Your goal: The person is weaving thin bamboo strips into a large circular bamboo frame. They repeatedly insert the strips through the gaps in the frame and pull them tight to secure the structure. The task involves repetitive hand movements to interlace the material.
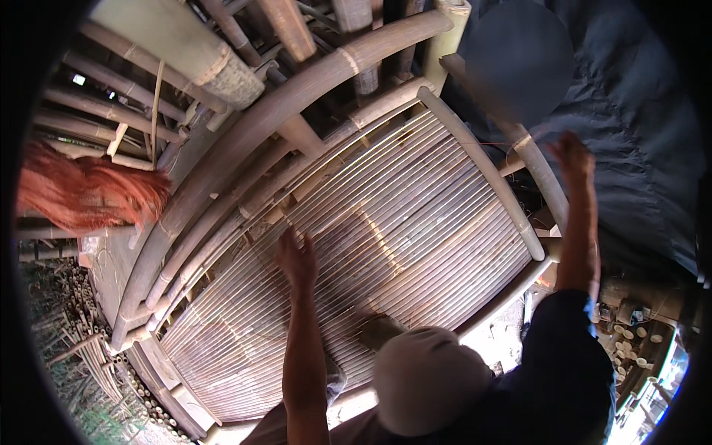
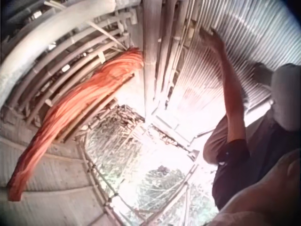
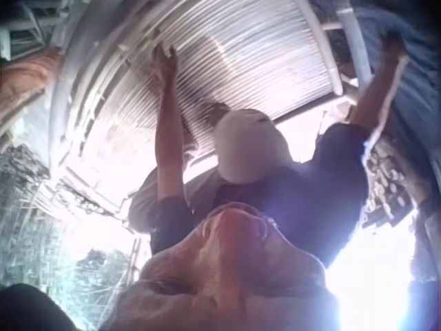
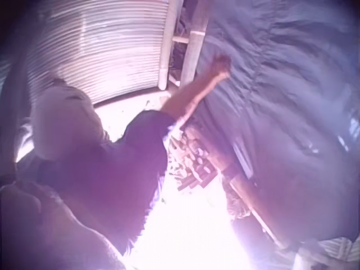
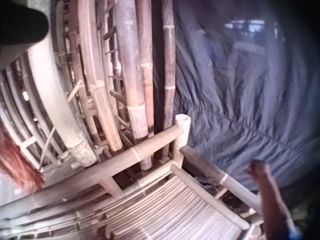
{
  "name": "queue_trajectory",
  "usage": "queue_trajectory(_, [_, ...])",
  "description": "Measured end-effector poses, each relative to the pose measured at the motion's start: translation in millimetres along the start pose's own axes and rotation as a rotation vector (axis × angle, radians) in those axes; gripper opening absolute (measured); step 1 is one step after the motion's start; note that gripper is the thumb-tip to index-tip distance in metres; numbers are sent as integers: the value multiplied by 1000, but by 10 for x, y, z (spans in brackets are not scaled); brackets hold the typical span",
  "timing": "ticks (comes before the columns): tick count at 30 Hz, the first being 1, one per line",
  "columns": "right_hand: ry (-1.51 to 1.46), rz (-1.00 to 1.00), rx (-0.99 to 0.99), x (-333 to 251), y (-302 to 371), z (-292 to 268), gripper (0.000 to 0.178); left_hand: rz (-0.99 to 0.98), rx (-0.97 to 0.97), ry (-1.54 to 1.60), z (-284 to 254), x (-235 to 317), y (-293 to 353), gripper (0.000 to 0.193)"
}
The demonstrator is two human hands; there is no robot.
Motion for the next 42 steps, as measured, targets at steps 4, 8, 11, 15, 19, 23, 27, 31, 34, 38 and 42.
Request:
queue_trajectory(4, [-79,330,478,2064,410,-665,36,223,-85,54,425,787,-633,52])
queue_trajectory(8, [103,246,1018,1802,575,-998,31,231,-187,-37,785,1353,-1181,49])
queue_trajectory(11, [-201,87,907,300,61,-778,24,90,-391,-87,973,1346,-1563,54])
queue_trajectory(15, [-248,-167,631,-2128,-443,-93,21,39,-455,2,1181,1332,-1767,50])
queue_trajectory(19, [-331,-242,-51,-3787,-706,693,35,-33,-530,180,1313,1211,-1900,42])
queue_trajectory(23, [-420,-368,-100,-4307,-620,780,33,-45,-688,140,1496,1107,-1964,51])
queue_trajectory(27, [-960,-368,-1160,-4420,-629,1329,44,-33,-752,131,1563,1313,-2071,50])
queue_trajectory(31, [-1153,-272,-1224,-4268,-700,1483,63,-112,-850,164,1638,1668,-2155,52])
queue_trajectory(34, [-1061,-355,-1100,-4323,-669,1252,63,-210,-734,58,1594,1503,-2230,52])
queue_trajectory(38, [-360,-458,-191,-3823,-581,599,45,-122,-177,238,1108,1503,-1866,41])
queue_trajectory(42, [-1689,-751,-632,-3539,-249,95,48,322,347,641,113,1336,-1134,29])
Point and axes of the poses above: each hand's wrist, its own y-axis away from the middle knuckle, its own z-axis out of the palm, x = y × z, the point moved 9 cm from there along -y, towards the middle knuckle, and after that the axes turned 15 degrees about -x, right-handed, at the moved point
